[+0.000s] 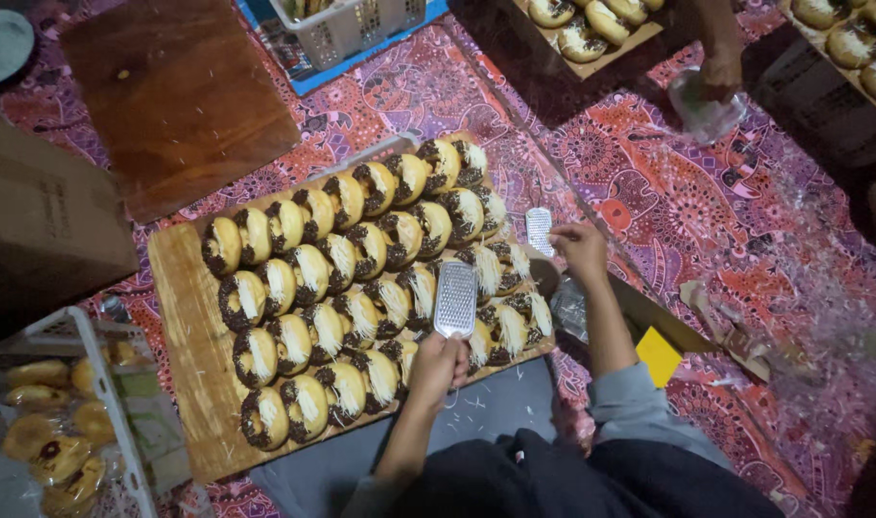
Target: The person grates a block of white cheese over a tray of pastries using a handheld metal grater. The person moves the grater across multiple pastries in rows, distributing shredded cheese over them.
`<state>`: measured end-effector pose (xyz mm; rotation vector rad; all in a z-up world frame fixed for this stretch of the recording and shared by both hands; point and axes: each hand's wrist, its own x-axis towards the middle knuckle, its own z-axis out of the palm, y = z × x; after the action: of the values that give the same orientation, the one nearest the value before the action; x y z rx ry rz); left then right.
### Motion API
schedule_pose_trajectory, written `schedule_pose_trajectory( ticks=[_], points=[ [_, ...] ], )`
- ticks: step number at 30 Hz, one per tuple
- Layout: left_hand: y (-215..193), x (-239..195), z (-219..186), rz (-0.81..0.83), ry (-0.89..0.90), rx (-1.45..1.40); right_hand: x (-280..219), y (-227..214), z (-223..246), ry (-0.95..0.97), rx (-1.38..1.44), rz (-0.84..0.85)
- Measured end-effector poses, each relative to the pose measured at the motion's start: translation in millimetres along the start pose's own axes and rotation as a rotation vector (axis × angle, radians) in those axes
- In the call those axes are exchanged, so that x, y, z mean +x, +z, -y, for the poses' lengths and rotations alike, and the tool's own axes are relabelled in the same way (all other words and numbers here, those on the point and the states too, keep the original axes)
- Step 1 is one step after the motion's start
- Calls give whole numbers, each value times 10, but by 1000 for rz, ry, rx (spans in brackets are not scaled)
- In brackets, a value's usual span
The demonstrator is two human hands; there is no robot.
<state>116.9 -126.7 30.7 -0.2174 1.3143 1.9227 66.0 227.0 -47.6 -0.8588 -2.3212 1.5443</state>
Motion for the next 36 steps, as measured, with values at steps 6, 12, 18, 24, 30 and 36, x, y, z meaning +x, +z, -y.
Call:
schedule_pose_trajectory(
  ticks=[6,12,18,24,30,36],
  points=[
    [219,595,-99,-43,-3,-12,-151,410,650,-58,237,149],
    [222,1104,-454,-110,148,141,89,552,1236,-228,137,155],
    [196,1991,-816,-208,157,204,633,938,1640,-432,-31,138],
    [86,2496,-947,-164,174,74,1186,1495,1575,-683,-394,47],
    [232,2395,-1075,-182,252,165,1655,1743,1360,-700,-408,59],
    [194,2357,-1150,-153,193,152,1643,1748,1333,-637,-439,82]
  ],
)
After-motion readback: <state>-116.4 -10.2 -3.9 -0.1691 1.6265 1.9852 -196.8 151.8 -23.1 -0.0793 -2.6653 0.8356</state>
